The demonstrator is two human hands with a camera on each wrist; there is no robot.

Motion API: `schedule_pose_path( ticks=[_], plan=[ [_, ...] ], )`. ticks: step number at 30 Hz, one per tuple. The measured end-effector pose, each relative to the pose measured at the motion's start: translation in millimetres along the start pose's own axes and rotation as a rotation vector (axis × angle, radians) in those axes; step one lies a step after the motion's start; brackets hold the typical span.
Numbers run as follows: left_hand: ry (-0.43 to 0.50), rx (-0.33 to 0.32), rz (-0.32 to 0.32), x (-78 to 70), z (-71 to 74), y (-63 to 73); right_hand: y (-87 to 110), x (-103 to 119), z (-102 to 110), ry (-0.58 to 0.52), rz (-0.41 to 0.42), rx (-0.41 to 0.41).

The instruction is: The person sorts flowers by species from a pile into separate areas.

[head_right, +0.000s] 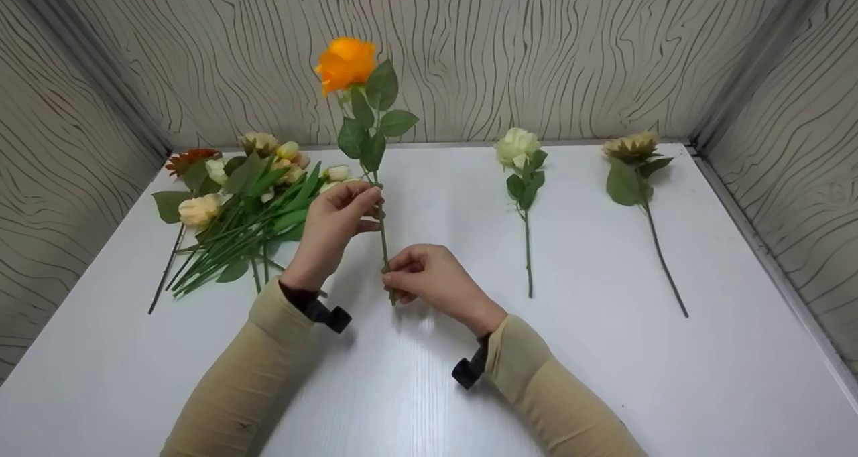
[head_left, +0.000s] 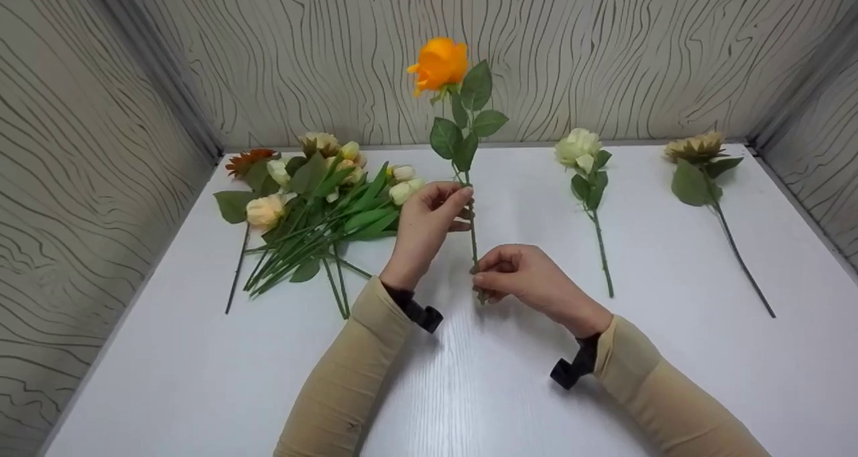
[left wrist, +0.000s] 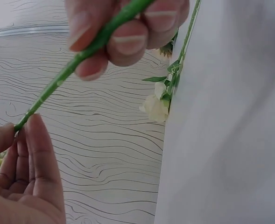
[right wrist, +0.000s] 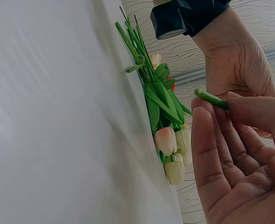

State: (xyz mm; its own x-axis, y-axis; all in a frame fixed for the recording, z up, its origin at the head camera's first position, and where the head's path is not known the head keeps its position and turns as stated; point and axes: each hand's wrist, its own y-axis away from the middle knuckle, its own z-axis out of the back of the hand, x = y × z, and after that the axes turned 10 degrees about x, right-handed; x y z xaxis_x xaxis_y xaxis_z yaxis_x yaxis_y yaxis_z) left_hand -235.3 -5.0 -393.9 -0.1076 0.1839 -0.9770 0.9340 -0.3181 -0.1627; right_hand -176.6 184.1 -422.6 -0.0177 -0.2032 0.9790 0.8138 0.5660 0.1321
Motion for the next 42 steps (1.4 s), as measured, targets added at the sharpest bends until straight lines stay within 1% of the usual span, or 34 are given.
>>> schedule_pose_path(
  ticks=[3,6,15,17,20,22,25,27,28,30,32,34,35,37,39,41,42],
  plan=[
    [0.015,-0.011,0.007,-1.0,1.2,-1.0,0.3,0,0,0.029,-0.014,0.029],
    [0.017,-0.006,0.011,-1.8,1.7,-1.4,-0.3,-1,1,0.055,-0.026,0.040],
    [0.014,0.010,0.012,-1.1,0.7,0.0,0.1,-2,2,0.058,-0.041,0.016],
    [0.016,0.014,0.006,-0.7,-0.6,0.3,0.7,-1,2,0.045,-0.031,-0.011],
    [0.010,0.029,0.001,1.2,-3.6,0.9,1.3,1,3,0.012,-0.001,-0.074],
    [0.002,0.042,0.002,3.3,-6.1,1.2,1.9,2,4,-0.016,0.021,-0.124],
    [-0.011,0.070,0.014,5.7,-8.5,2.3,1.9,3,7,-0.046,0.042,-0.170],
    [-0.059,0.097,0.026,4.9,-8.9,4.0,2.0,4,11,-0.029,0.041,-0.192],
    [-0.105,0.113,0.028,4.2,-8.9,4.7,2.2,4,14,-0.010,0.041,-0.204],
    [-0.265,0.149,0.027,1.4,-9.3,7.3,3.6,6,23,0.037,0.032,-0.227],
    [-0.490,0.189,0.016,-1.7,-11.6,11.6,7.3,6,36,0.089,0.015,-0.256],
    [-0.745,0.238,-0.019,-3.9,-16.0,16.3,14.5,7,52,0.139,-0.014,-0.288],
    [-0.871,0.269,-0.044,-5.2,-18.9,19.1,19.4,7,61,0.160,-0.039,-0.304],
    [-1.077,0.344,-0.104,-6.4,-25.4,23.8,31.4,5,80,0.204,-0.091,-0.336],
    [-1.223,0.424,-0.170,-6.4,-31.7,27.9,44.9,2,99,0.238,-0.138,-0.374],
    [-1.302,0.503,-0.213,-6.3,-37.3,31.4,58.4,-3,117,0.260,-0.181,-0.415],
    [-1.320,0.538,-0.223,-5.8,-39.5,32.8,64.6,-6,125,0.264,-0.197,-0.434]
  ],
)
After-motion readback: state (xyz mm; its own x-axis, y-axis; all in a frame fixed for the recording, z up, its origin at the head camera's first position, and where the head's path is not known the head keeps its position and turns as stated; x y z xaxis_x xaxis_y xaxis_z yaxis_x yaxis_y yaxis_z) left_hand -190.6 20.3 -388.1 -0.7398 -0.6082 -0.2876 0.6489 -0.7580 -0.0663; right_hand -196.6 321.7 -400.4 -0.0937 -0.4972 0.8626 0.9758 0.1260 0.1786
